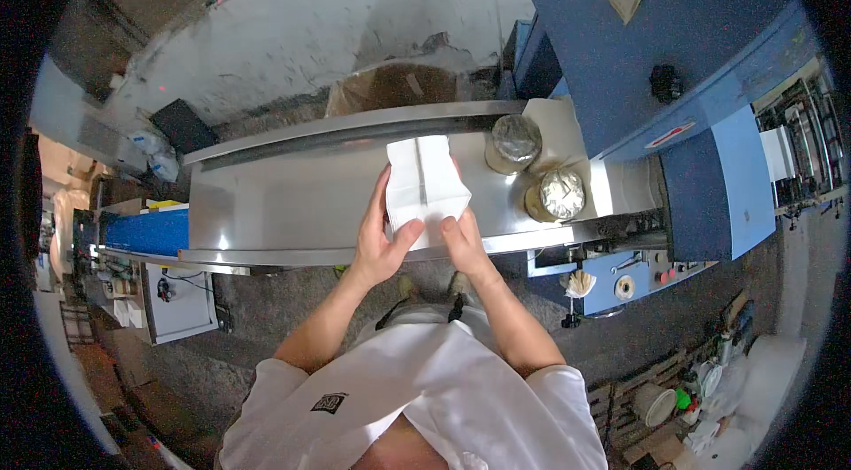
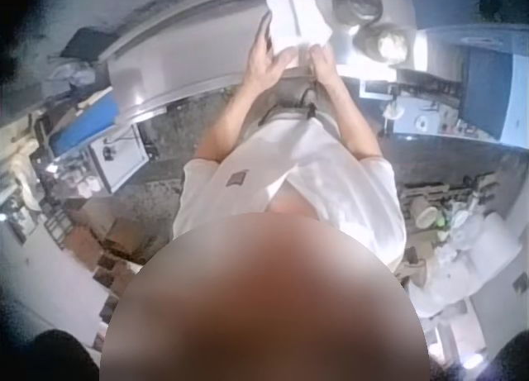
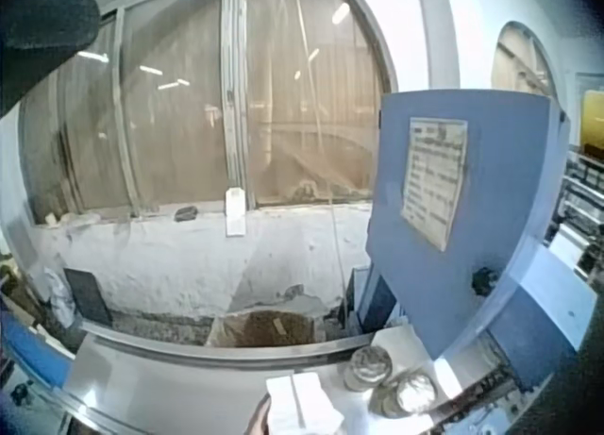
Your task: Operating a packaging machine and manually sorting and placing paper napkins onto a conveyor belt.
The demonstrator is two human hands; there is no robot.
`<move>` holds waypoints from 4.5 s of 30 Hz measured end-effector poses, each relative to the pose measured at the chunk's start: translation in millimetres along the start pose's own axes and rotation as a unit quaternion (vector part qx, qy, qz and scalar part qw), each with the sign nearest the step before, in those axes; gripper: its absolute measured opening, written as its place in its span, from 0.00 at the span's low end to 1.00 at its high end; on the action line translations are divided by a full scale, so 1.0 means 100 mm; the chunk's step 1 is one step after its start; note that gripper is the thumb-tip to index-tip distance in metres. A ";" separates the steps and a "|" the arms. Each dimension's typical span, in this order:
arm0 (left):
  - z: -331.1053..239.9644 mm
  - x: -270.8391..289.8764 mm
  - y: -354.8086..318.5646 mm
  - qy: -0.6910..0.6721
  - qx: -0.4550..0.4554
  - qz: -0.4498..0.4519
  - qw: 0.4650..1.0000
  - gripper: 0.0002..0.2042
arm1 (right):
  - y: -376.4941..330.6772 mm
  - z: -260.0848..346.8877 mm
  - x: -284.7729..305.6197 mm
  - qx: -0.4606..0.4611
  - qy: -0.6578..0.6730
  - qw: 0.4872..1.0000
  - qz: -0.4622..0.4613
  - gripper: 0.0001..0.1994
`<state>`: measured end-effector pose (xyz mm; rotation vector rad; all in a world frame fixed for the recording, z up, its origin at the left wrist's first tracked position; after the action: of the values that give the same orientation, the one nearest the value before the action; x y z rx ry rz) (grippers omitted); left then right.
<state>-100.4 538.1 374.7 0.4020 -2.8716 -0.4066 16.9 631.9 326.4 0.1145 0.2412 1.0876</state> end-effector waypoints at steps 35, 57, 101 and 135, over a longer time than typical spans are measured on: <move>-0.16 -0.07 0.10 0.124 -0.059 -0.003 0.991 0.32 | -0.01 0.29 0.09 0.054 0.008 0.998 -0.030 0.50; -0.18 -0.04 0.08 0.127 0.036 -0.024 0.991 0.22 | 0.02 0.31 0.10 0.027 0.017 0.999 -0.044 0.48; -0.16 -0.07 0.05 0.161 -0.010 0.007 0.987 0.26 | -0.06 0.25 0.10 0.042 0.032 0.998 -0.034 0.50; -0.31 -0.12 0.26 0.275 -0.056 -0.010 0.960 0.27 | 0.18 0.40 0.07 0.038 0.042 0.995 -0.083 0.38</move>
<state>-87.2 557.9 409.2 0.4413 -2.2947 -0.3847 14.1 647.1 367.9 0.1151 0.3614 0.9191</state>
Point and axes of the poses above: each hand's wrist, its own y-axis towards the middle knuckle, its own x-axis out of the back of the hand, z = x × y, the point moved 4 cm from there along y, towards the middle knuckle, and after that the axes turned 13 degrees about z, right-handed, at the moved point
